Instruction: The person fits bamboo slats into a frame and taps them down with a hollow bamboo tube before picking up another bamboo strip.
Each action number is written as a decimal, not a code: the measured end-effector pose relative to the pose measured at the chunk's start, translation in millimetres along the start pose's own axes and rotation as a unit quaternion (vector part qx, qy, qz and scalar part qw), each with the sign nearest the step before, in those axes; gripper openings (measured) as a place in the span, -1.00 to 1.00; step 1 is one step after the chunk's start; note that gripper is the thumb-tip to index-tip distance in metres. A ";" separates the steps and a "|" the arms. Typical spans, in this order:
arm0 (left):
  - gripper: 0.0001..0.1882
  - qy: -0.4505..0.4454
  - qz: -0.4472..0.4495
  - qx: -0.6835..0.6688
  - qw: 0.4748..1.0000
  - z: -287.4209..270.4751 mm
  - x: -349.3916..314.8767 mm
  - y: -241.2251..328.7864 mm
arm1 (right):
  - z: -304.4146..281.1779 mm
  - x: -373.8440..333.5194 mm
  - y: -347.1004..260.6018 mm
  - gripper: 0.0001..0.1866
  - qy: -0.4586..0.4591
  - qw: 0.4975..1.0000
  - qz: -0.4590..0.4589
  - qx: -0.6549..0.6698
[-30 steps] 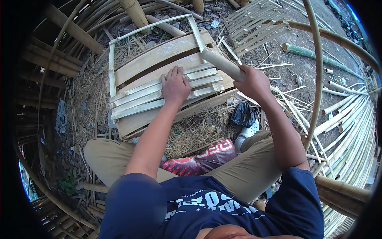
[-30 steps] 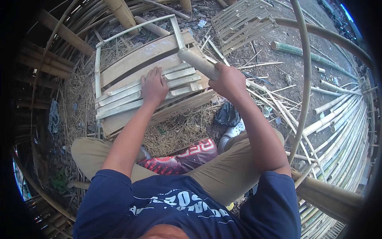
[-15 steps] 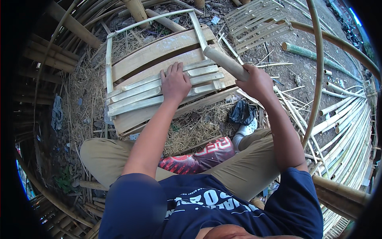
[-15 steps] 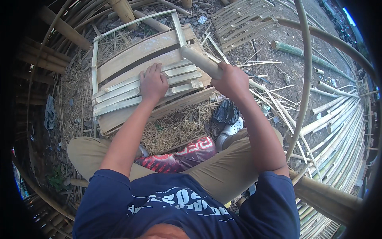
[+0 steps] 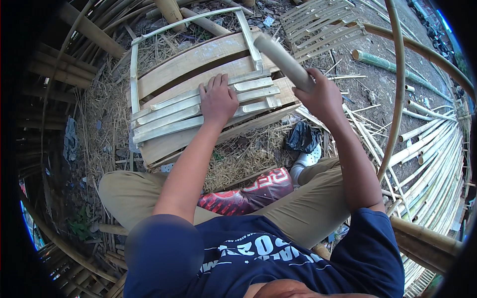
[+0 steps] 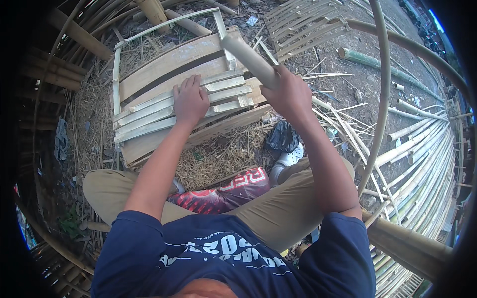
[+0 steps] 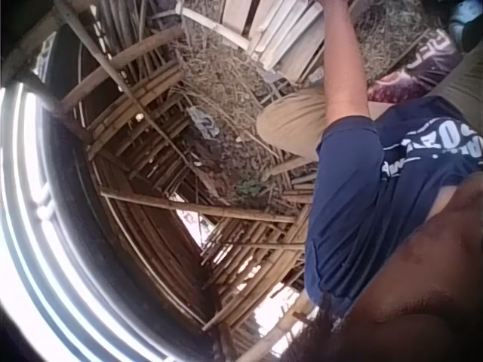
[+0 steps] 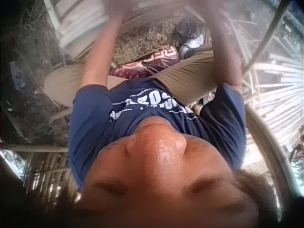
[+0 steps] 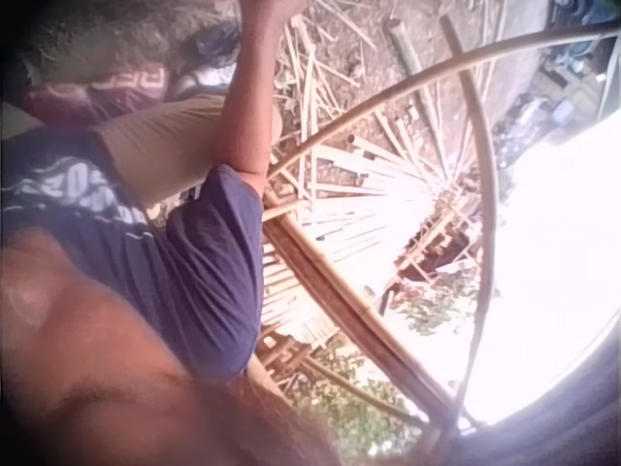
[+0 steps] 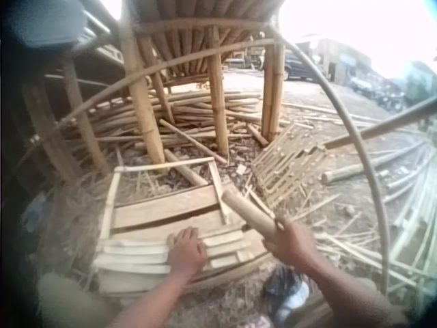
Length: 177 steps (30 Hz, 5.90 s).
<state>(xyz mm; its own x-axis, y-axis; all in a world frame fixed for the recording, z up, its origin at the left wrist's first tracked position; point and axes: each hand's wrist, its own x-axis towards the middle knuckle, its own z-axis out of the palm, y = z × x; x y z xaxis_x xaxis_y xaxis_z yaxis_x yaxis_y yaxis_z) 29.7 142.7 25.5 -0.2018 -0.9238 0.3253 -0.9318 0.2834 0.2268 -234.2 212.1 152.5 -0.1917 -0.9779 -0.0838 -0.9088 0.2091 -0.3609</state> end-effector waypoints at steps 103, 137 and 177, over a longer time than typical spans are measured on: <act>-0.45 0.017 0.016 0.005 1.000 1.7 -2.5 6.9 | 26.5 -18.1 0.7 -0.42 0.032 0.996 0.011 0.082; -0.49 0.033 0.021 -0.002 0.999 5.1 -0.1 2.8 | 18.5 -7.6 15.0 -0.57 -0.014 0.996 -0.016 -0.086; -0.48 0.042 0.025 0.013 0.999 10.7 -1.8 -3.6 | 29.8 -7.5 -5.3 -0.63 0.060 0.992 -0.066 -0.088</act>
<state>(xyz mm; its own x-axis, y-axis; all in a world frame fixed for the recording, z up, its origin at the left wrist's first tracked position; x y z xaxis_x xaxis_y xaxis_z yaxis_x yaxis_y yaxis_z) 30.1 140.6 14.3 -0.2239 -0.8837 0.4111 -0.9291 0.3209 0.1840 -217.0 218.6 127.3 -0.1003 -0.9926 0.0683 -0.9776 0.0856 -0.1922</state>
